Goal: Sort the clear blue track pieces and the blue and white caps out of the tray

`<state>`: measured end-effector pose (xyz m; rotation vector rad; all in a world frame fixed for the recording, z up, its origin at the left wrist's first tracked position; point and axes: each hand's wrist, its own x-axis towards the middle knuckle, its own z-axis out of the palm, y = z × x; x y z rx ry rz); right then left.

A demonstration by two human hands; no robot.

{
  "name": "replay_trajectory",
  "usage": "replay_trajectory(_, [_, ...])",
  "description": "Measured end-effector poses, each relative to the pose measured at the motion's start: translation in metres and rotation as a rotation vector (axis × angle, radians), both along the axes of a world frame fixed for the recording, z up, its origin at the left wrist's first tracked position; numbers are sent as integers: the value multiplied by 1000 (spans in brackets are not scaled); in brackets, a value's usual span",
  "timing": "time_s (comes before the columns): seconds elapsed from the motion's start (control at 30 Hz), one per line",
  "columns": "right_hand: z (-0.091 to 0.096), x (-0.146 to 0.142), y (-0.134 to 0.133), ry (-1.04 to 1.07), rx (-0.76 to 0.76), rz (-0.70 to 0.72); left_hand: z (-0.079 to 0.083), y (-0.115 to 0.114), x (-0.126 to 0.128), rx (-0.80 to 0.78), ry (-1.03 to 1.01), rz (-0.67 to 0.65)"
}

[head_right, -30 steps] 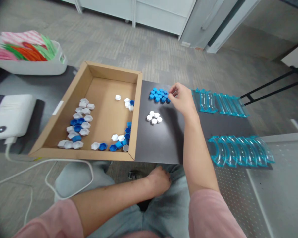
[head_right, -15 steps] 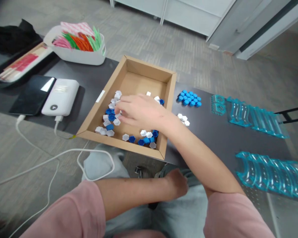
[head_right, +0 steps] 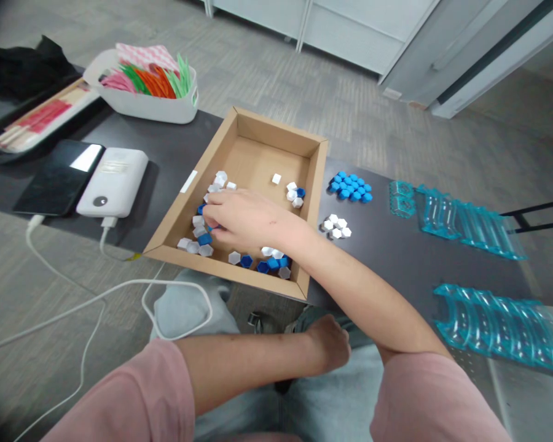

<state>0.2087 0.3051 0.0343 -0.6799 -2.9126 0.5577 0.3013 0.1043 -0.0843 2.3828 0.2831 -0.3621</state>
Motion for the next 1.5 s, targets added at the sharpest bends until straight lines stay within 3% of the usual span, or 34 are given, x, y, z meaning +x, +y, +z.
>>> replay_trajectory(0.23, [22, 56, 8, 353, -174, -95, -3, -5, -1, 43, 26, -56])
replay_trajectory(0.43, [11, 87, 0, 389, -294, -165, -11, -8, 1, 56, 40, -71])
replay_trajectory(0.53, [7, 105, -2, 488, -269, -211, -14, -9, 1, 63, 38, -76])
replay_trajectory(0.6, [8, 130, 1, 567, -200, -355, -15, -9, 0, 70, 32, -80])
replay_trajectory(0.73, [6, 209, 22, 648, 23, -800, -17, -10, -2, 71, 44, -109])
replay_trajectory(0.83, [-13, 270, 39, 630, 157, -1063, -18, -13, -2, 58, 75, -147])
replay_trajectory(0.97, [-42, 318, 44, 517, 176, -1232, -19, -17, -2, 43, 111, -194])
replay_trajectory(1.13, [-48, 324, 35, 314, 110, -1274, -17, -15, -1, 34, 167, -238])
replay_trajectory(1.5, [-47, 317, 35, 172, 35, -1215, -11, -11, -6, 41, 162, -222])
